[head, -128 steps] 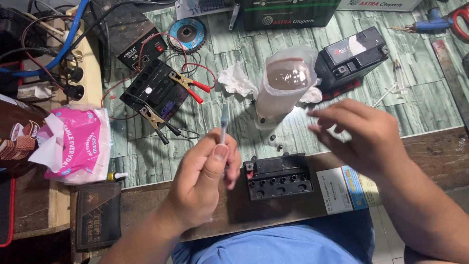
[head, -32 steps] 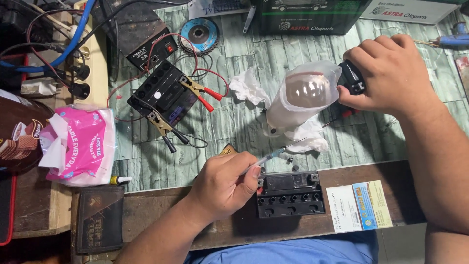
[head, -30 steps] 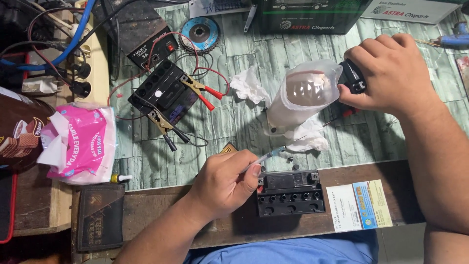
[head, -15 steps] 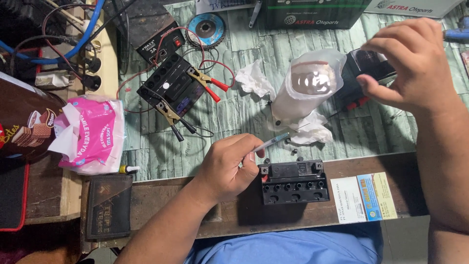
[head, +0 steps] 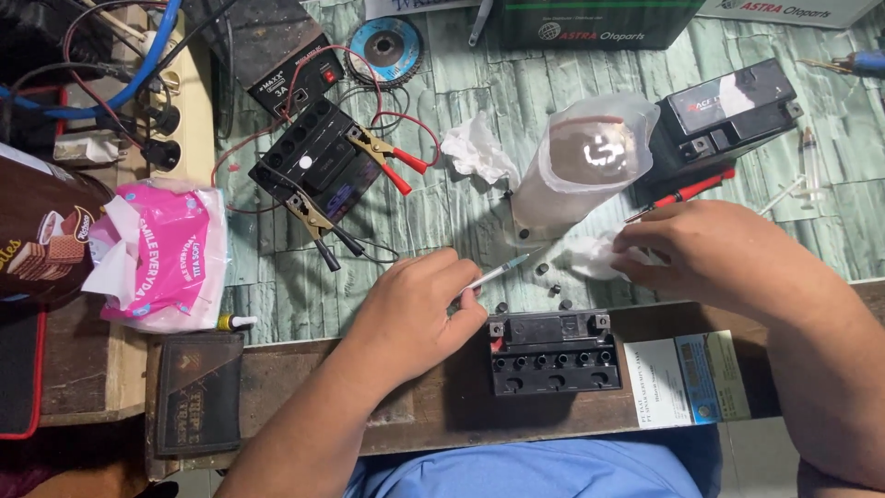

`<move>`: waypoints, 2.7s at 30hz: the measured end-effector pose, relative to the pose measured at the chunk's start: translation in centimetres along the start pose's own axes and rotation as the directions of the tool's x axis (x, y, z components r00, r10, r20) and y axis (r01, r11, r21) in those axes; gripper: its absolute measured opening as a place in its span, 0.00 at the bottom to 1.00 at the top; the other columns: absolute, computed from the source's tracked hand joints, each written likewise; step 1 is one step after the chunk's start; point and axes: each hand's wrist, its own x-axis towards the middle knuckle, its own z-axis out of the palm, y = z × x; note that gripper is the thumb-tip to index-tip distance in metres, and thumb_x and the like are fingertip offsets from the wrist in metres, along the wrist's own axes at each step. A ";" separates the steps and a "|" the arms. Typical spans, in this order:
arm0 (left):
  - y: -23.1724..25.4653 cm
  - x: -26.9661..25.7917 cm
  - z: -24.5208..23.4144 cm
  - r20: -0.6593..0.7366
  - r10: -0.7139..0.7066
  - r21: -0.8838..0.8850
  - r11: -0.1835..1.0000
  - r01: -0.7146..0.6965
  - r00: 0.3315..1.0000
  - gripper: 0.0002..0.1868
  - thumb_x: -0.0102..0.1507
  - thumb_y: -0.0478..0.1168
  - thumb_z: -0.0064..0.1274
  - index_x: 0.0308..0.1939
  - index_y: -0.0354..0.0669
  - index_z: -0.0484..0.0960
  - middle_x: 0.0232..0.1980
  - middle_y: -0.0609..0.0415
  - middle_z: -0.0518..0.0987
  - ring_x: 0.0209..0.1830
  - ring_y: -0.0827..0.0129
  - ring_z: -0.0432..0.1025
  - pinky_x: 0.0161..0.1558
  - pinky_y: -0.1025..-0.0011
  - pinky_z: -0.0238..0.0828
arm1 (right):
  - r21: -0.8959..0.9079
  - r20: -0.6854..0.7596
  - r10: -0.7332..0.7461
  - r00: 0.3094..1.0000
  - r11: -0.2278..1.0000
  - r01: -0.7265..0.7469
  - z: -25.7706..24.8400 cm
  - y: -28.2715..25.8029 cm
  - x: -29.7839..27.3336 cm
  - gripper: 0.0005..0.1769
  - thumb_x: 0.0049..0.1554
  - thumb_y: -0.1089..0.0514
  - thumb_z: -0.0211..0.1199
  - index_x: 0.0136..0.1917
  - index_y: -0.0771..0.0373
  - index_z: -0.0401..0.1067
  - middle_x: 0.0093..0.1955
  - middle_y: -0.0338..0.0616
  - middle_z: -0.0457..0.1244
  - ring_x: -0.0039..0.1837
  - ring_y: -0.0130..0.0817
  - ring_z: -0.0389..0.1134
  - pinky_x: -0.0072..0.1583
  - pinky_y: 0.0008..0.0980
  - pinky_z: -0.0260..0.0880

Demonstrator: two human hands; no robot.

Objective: Filling the individual cells of a lead-acid battery with liquid using a syringe and then replacing the caps.

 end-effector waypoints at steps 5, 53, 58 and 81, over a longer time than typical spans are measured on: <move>-0.1 0.0 0.1 0.041 -0.056 0.019 0.998 0.055 0.998 0.04 0.59 0.37 0.46 0.30 0.41 0.73 0.27 0.54 0.68 0.23 0.54 0.64 0.25 0.54 0.60 | 0.207 -0.390 -0.025 0.920 0.972 0.114 -2.0 -0.5 -0.8 0.14 0.55 0.49 0.71 0.35 0.59 0.75 0.31 0.36 0.66 0.33 0.27 0.65 0.36 0.27 0.68; -0.6 1.0 2.5 -0.060 0.085 0.256 0.964 -0.068 0.995 0.06 0.60 0.33 0.60 0.41 0.41 0.81 0.39 0.54 0.71 0.42 0.59 0.66 0.38 0.62 0.71 | 0.029 -0.527 -0.465 0.711 0.826 0.562 1.2 -3.9 1.0 0.07 0.60 0.60 0.64 0.51 0.64 0.74 0.43 0.42 0.68 0.35 0.38 0.67 0.33 0.37 0.65; -0.4 2.4 3.4 -0.028 0.130 0.225 0.967 -0.120 0.991 0.17 0.61 0.26 0.54 0.54 0.40 0.81 0.45 0.51 0.73 0.46 0.56 0.67 0.37 0.59 0.71 | 0.087 -0.288 -0.408 0.867 0.890 0.448 3.8 -2.6 2.7 0.16 0.56 0.53 0.66 0.58 0.47 0.77 0.60 0.28 0.69 0.45 0.35 0.74 0.39 0.39 0.72; -0.7 5.2 2.6 -0.105 0.221 0.113 0.971 -0.209 0.970 0.12 0.57 0.23 0.59 0.41 0.37 0.77 0.37 0.49 0.72 0.38 0.54 0.69 0.37 0.58 0.69 | 0.186 -0.536 -0.373 0.758 0.823 0.537 0.6 -3.1 -0.6 0.09 0.55 0.63 0.69 0.50 0.62 0.75 0.50 0.41 0.72 0.46 0.33 0.75 0.48 0.30 0.75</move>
